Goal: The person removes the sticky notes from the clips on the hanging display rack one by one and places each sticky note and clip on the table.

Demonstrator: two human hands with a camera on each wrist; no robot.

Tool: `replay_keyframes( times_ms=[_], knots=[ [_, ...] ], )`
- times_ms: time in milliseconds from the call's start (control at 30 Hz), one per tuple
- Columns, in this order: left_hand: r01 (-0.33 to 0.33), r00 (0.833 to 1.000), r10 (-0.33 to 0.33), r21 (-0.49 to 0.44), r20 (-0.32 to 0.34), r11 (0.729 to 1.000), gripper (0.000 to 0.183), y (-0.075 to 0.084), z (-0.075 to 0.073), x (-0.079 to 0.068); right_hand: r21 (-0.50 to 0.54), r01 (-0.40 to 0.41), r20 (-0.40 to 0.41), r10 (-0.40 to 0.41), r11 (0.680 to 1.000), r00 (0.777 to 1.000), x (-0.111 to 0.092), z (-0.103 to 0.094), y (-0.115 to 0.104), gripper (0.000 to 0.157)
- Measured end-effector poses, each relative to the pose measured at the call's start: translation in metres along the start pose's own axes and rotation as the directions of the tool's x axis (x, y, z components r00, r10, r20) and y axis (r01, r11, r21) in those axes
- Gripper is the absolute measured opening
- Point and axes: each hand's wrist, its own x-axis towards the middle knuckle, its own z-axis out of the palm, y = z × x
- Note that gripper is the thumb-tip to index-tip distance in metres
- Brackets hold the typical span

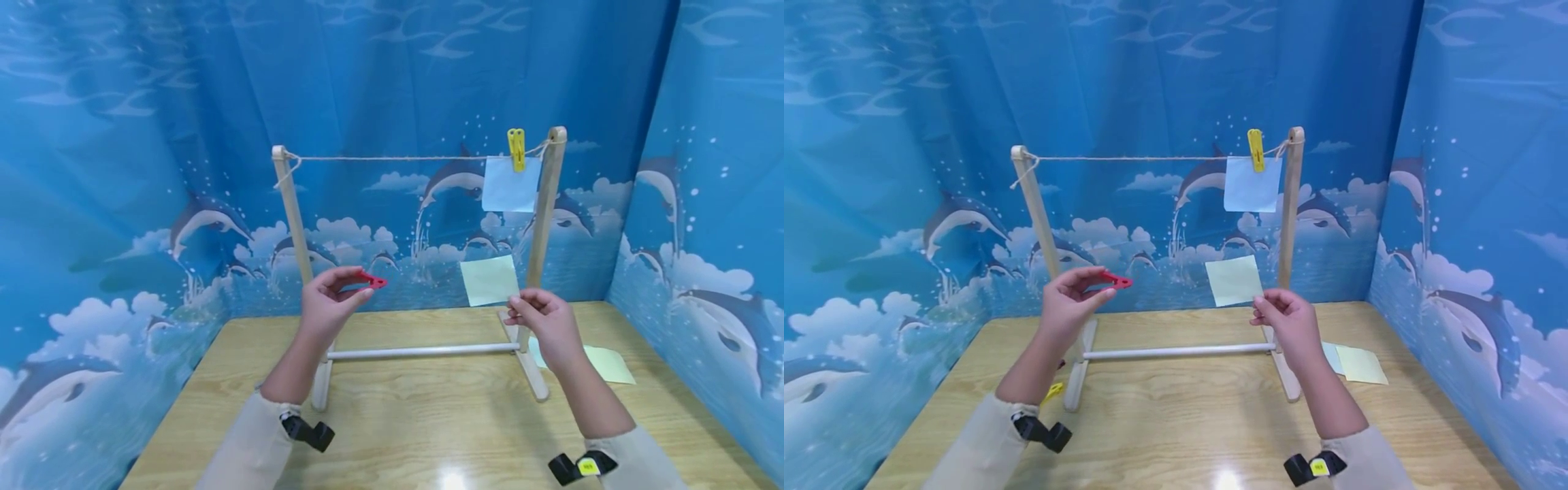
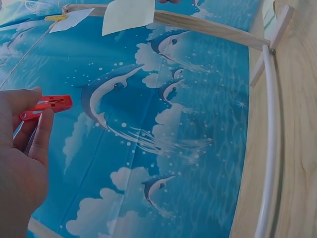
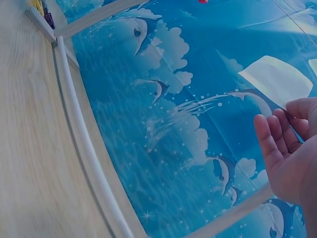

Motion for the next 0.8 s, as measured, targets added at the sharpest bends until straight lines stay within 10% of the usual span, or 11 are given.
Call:
replay_keyframes(
  times_ms=[800],
  knots=[
    [0.167, 0.982, -0.161, 0.052, -0.102, 0.985, 0.039, -0.029, -0.052, -0.048, 0.0, -0.025, -0.067, 0.025, 1.0, 0.997, -0.027, -0.04, 0.024, 0.008]
  ],
)
